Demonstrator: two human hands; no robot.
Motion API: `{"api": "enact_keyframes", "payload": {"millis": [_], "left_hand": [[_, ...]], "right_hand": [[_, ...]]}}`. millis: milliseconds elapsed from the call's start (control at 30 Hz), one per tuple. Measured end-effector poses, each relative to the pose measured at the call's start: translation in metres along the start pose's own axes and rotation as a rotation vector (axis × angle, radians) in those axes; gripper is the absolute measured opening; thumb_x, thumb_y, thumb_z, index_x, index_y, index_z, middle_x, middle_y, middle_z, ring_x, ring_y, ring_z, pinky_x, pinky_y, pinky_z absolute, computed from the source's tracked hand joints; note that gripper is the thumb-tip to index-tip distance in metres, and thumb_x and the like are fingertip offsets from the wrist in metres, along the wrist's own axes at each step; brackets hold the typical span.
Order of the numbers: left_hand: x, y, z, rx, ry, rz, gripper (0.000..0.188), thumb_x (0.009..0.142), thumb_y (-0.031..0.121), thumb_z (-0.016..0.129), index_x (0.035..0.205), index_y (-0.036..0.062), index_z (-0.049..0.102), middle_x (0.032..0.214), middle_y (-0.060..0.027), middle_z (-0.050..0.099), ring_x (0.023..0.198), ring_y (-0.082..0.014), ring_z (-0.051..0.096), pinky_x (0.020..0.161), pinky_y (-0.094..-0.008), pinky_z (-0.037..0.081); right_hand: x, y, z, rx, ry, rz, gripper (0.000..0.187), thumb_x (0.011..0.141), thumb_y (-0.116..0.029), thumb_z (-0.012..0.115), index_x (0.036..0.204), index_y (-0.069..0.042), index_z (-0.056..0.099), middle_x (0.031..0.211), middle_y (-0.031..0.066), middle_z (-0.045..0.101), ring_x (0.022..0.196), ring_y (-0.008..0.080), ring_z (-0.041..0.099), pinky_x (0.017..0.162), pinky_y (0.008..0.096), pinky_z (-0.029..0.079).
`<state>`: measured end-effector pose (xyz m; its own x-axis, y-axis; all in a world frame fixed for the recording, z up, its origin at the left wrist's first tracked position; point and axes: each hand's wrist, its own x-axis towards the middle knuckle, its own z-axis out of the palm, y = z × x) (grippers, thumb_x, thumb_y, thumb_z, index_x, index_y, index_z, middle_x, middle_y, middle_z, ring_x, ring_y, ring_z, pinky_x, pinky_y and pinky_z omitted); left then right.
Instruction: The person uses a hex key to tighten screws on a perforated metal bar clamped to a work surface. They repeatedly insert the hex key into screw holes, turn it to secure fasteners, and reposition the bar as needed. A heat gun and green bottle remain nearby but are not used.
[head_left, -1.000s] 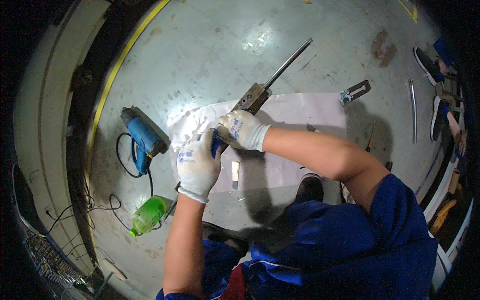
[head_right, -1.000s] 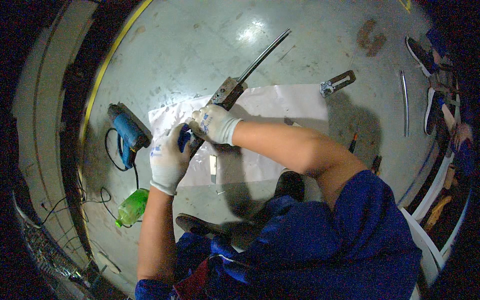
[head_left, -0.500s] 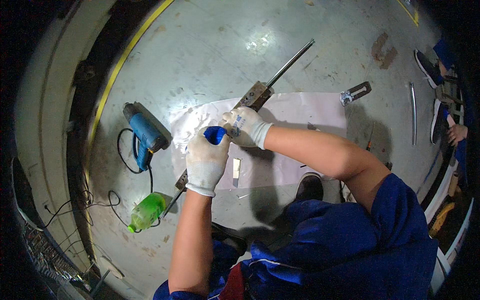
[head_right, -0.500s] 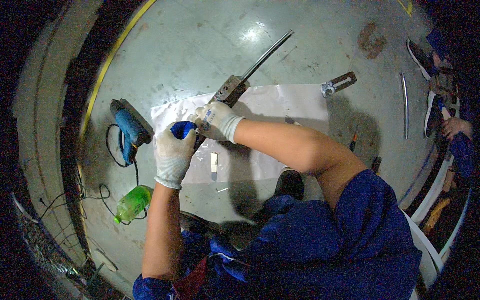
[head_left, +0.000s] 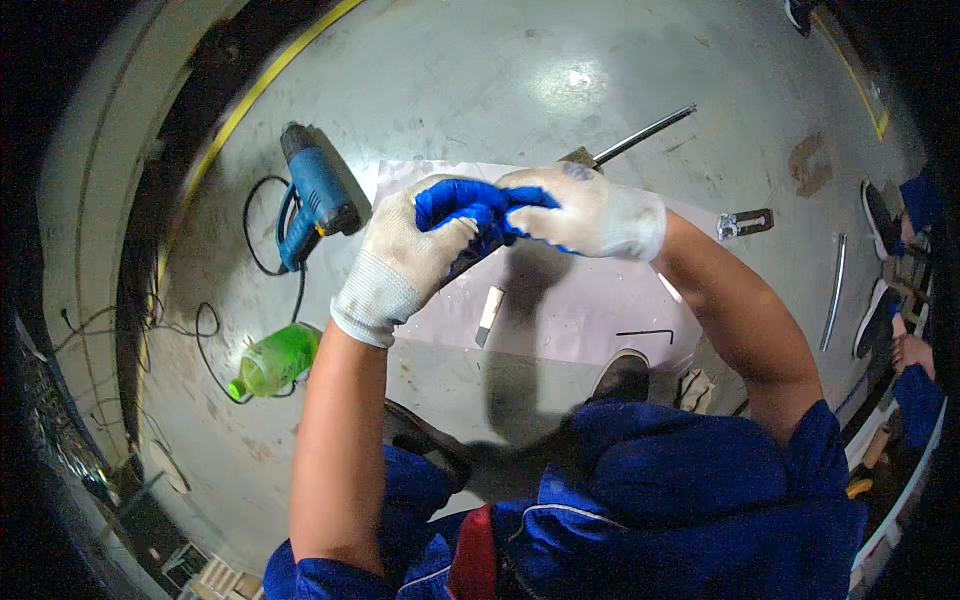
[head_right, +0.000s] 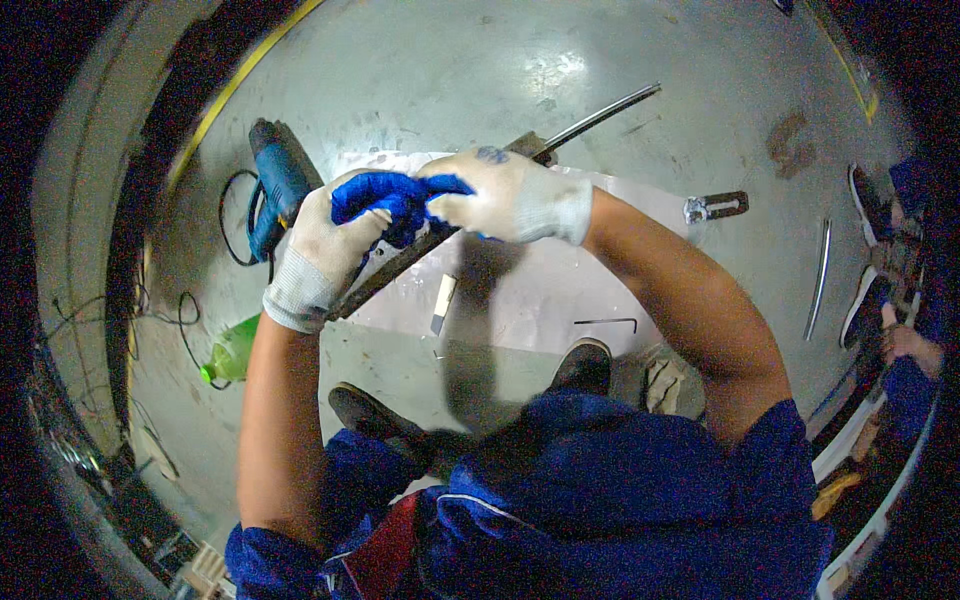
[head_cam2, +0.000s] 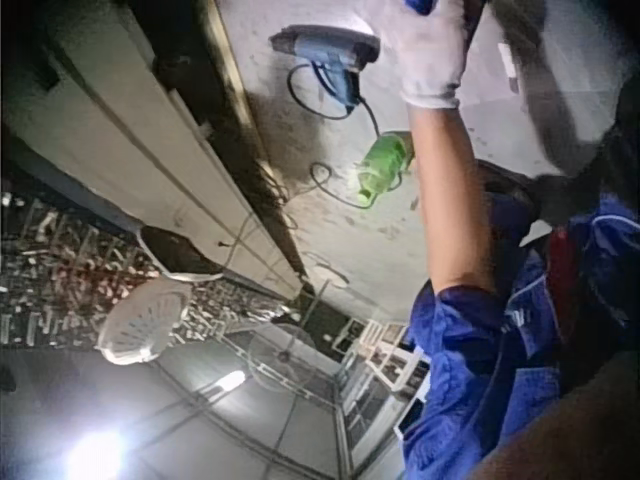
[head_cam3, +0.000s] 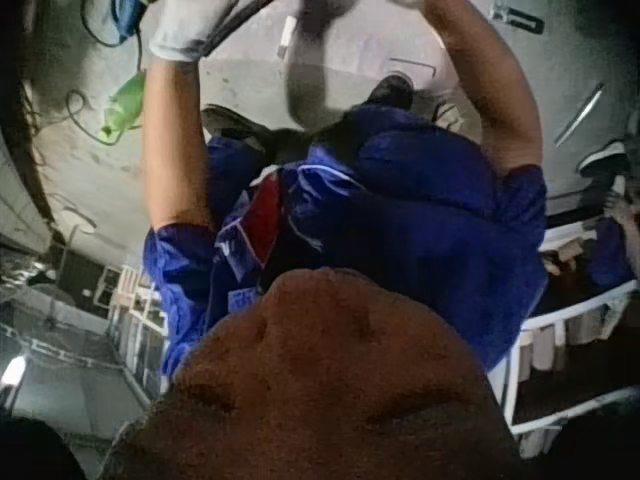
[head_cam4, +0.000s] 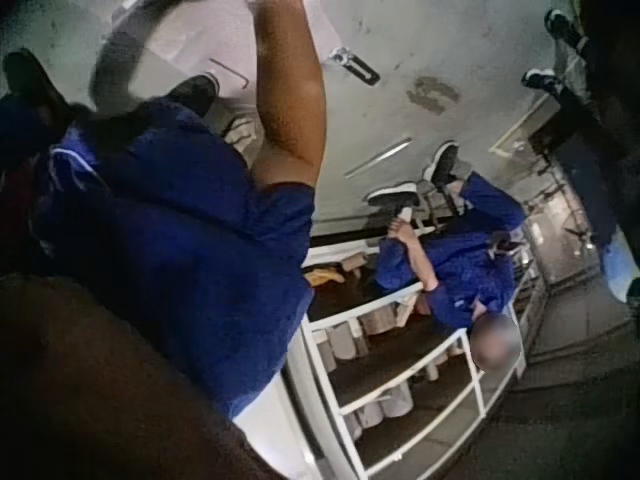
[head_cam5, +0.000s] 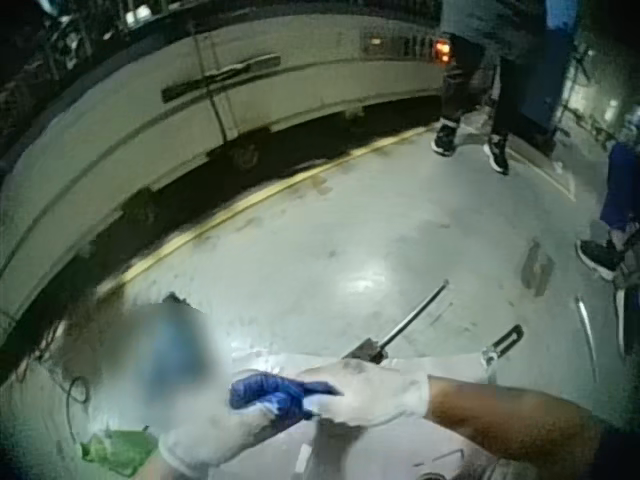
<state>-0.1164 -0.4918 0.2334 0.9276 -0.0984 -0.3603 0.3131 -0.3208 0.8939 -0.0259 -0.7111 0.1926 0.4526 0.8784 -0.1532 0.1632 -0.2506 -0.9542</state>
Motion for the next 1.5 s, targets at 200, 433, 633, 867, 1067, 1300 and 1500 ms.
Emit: {"api": "enact_keyframes", "payload": {"millis": [200, 433, 633, 867, 1067, 1300, 1500], "left_hand": [[-0.015, -0.104, 0.008, 0.308, 0.566, -0.040, 0.034, 0.096, 0.012, 0.064, 0.127, 0.0004, 0.069, 0.111, -0.0191, 0.074, 0.093, -0.0233, 0.073, 0.087, -0.0350, 0.056], [-0.046, -0.154, 0.072, 0.544, 0.571, 0.122, 0.035, 0.087, 0.018, 0.073, 0.119, 0.0037, 0.070, 0.105, -0.0207, 0.072, 0.097, -0.0394, 0.069, 0.089, -0.0463, 0.055], [-0.047, -0.144, 0.094, 0.460, 0.390, 0.015, 0.032, 0.092, 0.022, 0.071, 0.120, 0.0066, 0.071, 0.107, -0.0191, 0.072, 0.099, -0.0383, 0.070, 0.087, -0.0446, 0.056], [-0.053, -0.145, 0.090, 0.448, 0.357, -0.047, 0.032, 0.092, 0.022, 0.070, 0.121, 0.0089, 0.071, 0.109, -0.0184, 0.072, 0.099, -0.0383, 0.070, 0.087, -0.0448, 0.056], [-0.046, -0.141, 0.095, 0.475, 0.366, 0.007, 0.035, 0.092, 0.021, 0.071, 0.123, 0.0067, 0.070, 0.111, -0.0187, 0.072, 0.100, -0.0378, 0.070, 0.088, -0.0435, 0.056], [-0.004, -0.121, 0.089, 0.568, 0.510, 0.056, 0.039, 0.093, 0.026, 0.072, 0.126, 0.0052, 0.067, 0.114, -0.0203, 0.071, 0.104, -0.0395, 0.070, 0.090, -0.0453, 0.056], [0.031, -0.081, 0.088, 0.355, 0.485, -0.346, 0.041, 0.089, 0.035, 0.074, 0.103, -0.0040, 0.073, 0.094, -0.0284, 0.073, 0.090, -0.0447, 0.073, 0.084, -0.0487, 0.058]], "right_hand": [[-0.011, 0.059, 0.015, -0.413, 0.240, 0.167, 0.038, 0.102, -0.031, 0.054, 0.126, -0.006, 0.067, 0.113, 0.0190, 0.072, 0.103, 0.0355, 0.070, 0.092, 0.0450, 0.054], [-0.011, 0.080, 0.047, -0.793, 0.241, 0.140, 0.036, 0.103, -0.034, 0.055, 0.128, -0.011, 0.068, 0.116, 0.0192, 0.070, 0.108, 0.0383, 0.067, 0.094, 0.0489, 0.053], [-0.001, 0.085, 0.048, -0.870, 0.182, 0.130, 0.036, 0.104, -0.035, 0.055, 0.129, -0.012, 0.067, 0.113, 0.0166, 0.070, 0.105, 0.0364, 0.068, 0.091, 0.0486, 0.055], [0.003, 0.079, 0.048, -0.873, 0.132, 0.127, 0.034, 0.102, -0.031, 0.057, 0.128, -0.011, 0.066, 0.115, 0.0161, 0.070, 0.105, 0.0345, 0.068, 0.091, 0.0473, 0.055], [0.012, 0.081, 0.035, -0.950, 0.010, 0.097, 0.033, 0.100, -0.027, 0.059, 0.128, -0.011, 0.065, 0.115, 0.0153, 0.069, 0.105, 0.0340, 0.069, 0.091, 0.0468, 0.056], [0.009, 0.076, 0.045, -1.023, -0.001, 0.156, 0.031, 0.099, -0.026, 0.058, 0.126, -0.011, 0.064, 0.112, 0.0132, 0.070, 0.099, 0.0330, 0.070, 0.085, 0.0454, 0.057], [0.001, 0.090, 0.081, -0.797, 0.272, 0.225, 0.036, 0.103, -0.027, 0.051, 0.130, -0.007, 0.064, 0.105, 0.0205, 0.072, 0.092, 0.0376, 0.071, 0.081, 0.0490, 0.057]]}}
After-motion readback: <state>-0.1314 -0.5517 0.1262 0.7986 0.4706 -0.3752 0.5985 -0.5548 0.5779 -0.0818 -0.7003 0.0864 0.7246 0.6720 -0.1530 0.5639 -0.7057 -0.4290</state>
